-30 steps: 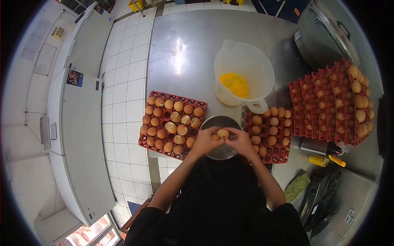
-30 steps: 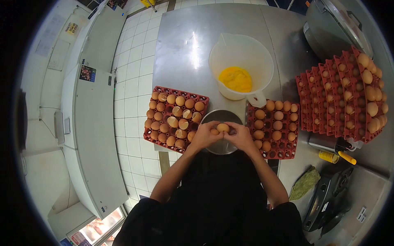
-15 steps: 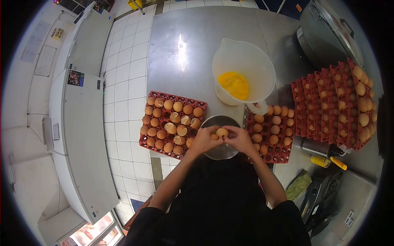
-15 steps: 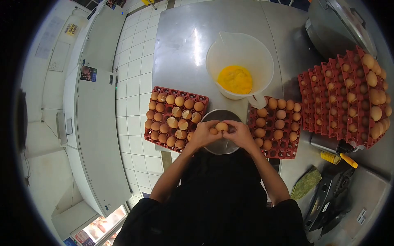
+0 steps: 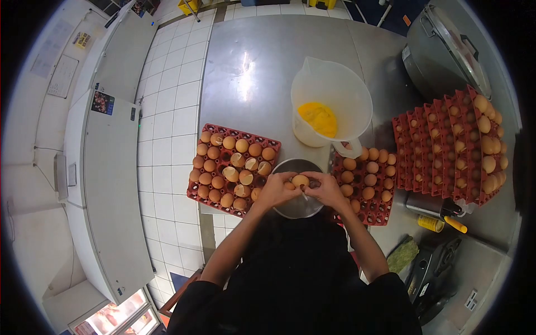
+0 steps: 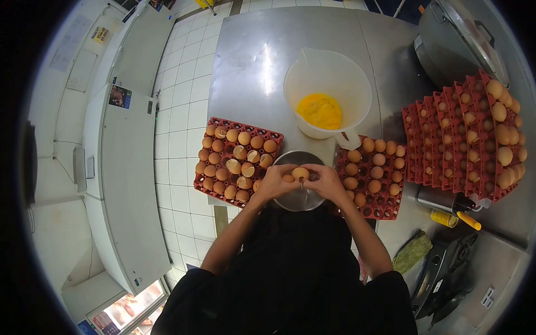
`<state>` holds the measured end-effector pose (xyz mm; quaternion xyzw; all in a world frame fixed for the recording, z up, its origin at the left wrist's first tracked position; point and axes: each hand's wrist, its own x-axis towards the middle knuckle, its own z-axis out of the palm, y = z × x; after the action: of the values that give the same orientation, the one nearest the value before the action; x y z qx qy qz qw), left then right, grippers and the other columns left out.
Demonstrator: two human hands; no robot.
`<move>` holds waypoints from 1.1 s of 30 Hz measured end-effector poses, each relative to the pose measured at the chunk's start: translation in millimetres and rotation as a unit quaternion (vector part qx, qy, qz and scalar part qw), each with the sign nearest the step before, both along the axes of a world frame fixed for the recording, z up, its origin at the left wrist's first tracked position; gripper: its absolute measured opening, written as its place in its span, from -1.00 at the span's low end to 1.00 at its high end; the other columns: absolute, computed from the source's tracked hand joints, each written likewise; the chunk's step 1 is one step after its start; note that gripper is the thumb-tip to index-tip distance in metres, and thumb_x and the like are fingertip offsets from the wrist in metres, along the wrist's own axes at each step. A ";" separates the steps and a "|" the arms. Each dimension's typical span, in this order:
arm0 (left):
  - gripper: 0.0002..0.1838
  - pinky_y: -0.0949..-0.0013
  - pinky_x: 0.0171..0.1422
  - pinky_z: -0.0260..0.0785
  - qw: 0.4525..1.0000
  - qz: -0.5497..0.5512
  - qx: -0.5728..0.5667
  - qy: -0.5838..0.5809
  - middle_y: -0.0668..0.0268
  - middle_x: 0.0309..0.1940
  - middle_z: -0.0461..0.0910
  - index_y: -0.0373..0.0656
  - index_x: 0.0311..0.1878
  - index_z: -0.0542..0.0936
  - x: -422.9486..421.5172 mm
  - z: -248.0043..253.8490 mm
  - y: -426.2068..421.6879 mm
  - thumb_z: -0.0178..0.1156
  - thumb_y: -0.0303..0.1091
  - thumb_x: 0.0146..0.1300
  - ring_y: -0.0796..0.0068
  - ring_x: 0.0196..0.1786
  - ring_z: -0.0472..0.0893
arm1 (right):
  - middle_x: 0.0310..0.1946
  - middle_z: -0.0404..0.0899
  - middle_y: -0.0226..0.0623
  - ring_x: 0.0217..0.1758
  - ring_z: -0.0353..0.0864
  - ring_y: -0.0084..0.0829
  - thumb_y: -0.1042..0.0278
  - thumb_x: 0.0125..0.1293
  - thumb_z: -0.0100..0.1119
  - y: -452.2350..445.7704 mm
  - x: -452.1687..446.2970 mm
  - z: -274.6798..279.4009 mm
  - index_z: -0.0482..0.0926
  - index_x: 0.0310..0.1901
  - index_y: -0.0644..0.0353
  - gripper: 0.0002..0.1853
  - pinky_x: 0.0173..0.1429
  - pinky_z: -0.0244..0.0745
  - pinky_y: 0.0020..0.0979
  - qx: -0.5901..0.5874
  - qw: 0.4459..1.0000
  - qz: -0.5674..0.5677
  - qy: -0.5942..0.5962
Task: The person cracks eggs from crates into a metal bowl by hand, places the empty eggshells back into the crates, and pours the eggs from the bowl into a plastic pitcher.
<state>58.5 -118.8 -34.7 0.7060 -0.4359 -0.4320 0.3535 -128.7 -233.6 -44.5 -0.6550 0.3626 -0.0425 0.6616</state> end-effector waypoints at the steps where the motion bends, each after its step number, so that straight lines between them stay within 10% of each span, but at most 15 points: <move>1: -0.37 0.14 0.14 0.65 1.000 0.000 -0.001 0.000 -0.12 -0.11 0.81 -0.38 0.15 0.73 -0.2 -0.2 0.0 0.51 -0.10 0.09 0.04 -0.05 0.84 | -0.06 0.82 -0.25 -0.09 0.80 -0.55 0.39 0.25 0.50 -0.4 0.1 0.6 0.66 0.31 0.35 -0.42 0.03 0.70 -0.46 0.002 1.000 0.001 -0.005; 17: -0.45 0.18 0.13 0.65 0.999 -0.043 -0.017 -0.008 -0.06 -0.13 0.82 -0.31 0.13 0.76 8.1 -5.3 -1.0 0.46 -0.13 0.14 0.09 -0.07 0.84 | 0.04 0.78 -0.28 0.04 0.76 -0.56 0.55 0.24 0.37 -8.0 -12.1 -2.4 0.65 0.33 0.36 -0.43 0.14 0.68 -0.48 0.050 0.998 0.028 -0.039; 24: -0.40 0.09 0.02 0.66 0.950 -0.218 -0.021 -0.222 0.04 -0.17 0.80 -0.12 0.31 0.67 24.3 24.9 -0.4 0.45 -0.17 0.18 0.02 -0.13 0.80 | 0.15 0.75 -0.13 0.15 0.79 -0.21 0.52 0.22 0.42 -16.3 -18.7 30.0 0.65 0.31 0.21 -0.44 0.25 0.69 -0.24 -0.223 0.962 0.154 -0.024; 28: -0.37 0.03 -0.02 0.65 0.951 -0.161 -0.038 -0.262 0.08 -0.17 0.79 -0.06 0.34 0.65 31.3 28.3 6.6 0.45 -0.17 0.16 -0.03 -0.16 0.78 | 0.19 0.69 -0.12 0.17 0.71 0.02 0.50 0.16 0.45 -16.4 -22.8 52.5 0.63 0.28 0.18 -0.42 0.28 0.66 -0.10 -0.297 0.935 0.183 0.065; 31: -0.39 0.07 -0.11 0.64 0.955 -0.078 -0.063 -0.278 0.07 -0.25 0.78 -0.13 0.31 0.66 31.9 20.5 21.8 0.46 -0.19 0.17 0.02 -0.23 0.79 | 0.14 0.74 -0.18 0.14 0.78 -0.20 0.54 0.27 0.44 -19.8 -29.5 55.4 0.63 0.32 0.16 -0.45 0.22 0.69 -0.28 -0.295 0.944 0.147 0.014; 33: -0.45 0.23 -0.20 0.59 0.988 -0.015 -0.125 -0.086 0.18 -0.33 0.76 -0.19 0.28 0.67 25.3 10.0 26.2 0.44 -0.20 0.24 0.23 -0.31 0.77 | 0.15 0.73 -0.21 0.14 0.77 -0.28 0.51 0.31 0.44 -16.3 -25.7 64.6 0.62 0.35 0.16 -0.46 0.23 0.68 -0.31 -0.173 0.978 0.119 -0.003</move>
<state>83.8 -92.6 -24.7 0.6839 -0.5260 -0.3173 0.3936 -154.5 -249.9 20.1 -0.7977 0.2668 -0.0272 0.5401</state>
